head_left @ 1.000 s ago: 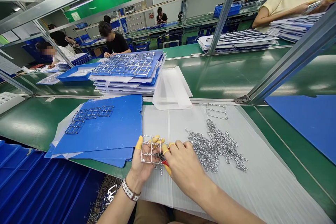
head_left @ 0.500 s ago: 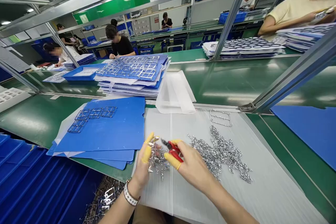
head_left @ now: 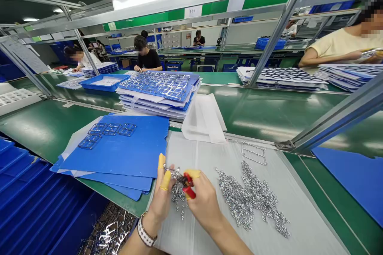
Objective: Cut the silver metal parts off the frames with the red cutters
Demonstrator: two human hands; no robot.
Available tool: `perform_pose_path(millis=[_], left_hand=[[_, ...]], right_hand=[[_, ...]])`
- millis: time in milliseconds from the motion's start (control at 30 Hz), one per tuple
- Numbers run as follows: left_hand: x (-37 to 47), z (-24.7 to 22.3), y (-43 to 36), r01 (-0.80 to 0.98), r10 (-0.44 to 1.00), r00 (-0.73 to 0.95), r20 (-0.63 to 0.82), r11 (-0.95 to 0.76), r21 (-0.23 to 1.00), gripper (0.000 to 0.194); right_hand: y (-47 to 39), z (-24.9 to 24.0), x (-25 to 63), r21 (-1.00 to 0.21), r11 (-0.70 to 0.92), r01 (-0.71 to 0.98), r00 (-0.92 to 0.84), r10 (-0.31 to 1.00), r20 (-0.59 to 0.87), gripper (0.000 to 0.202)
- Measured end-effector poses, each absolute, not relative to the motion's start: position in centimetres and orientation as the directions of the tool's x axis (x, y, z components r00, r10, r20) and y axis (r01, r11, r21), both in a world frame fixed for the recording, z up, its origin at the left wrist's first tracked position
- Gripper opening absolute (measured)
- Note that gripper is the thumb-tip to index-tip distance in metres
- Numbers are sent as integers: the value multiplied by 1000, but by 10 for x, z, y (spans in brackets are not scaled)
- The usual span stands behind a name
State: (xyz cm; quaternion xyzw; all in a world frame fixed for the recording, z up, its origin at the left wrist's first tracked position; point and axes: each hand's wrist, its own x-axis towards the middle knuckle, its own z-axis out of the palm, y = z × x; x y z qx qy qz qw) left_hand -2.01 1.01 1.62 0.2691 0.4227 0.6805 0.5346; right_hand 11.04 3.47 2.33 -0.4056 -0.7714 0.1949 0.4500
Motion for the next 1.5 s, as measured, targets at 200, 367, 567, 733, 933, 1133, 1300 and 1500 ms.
perform_pose_path(millis=[200,367,567,733,933,1133,1300,1500], left_hand=[[-14,28,18,-874,944,-101,-315,66,481,58],[-24,20,23,-900,937,49,-345,192,391,48],[-27,9,22,-847,950,-23,-313,148,511,56],[-25,6,18,-825,947,-29,-320,158,542,55],[-24,6,18,-801,949,-43,-313,155,579,54],[-23,3,19,-771,953,-59,-296,145,620,53],[-23,2,20,-780,952,-60,-299,142,610,52],[-23,3,22,-767,948,-76,-310,143,625,53]], right_hand=[[8,17,83,-154,814,560,-465,463,754,33],[4,21,92,-269,777,569,-519,593,615,36],[22,38,109,-283,542,791,-486,838,246,27],[26,49,103,-239,518,821,-501,855,135,30],[27,53,102,-242,504,829,-507,860,52,27],[29,57,104,-236,492,838,-500,865,31,32],[28,58,104,-247,487,837,-502,865,5,33],[29,59,103,-243,491,837,-500,866,28,32]])
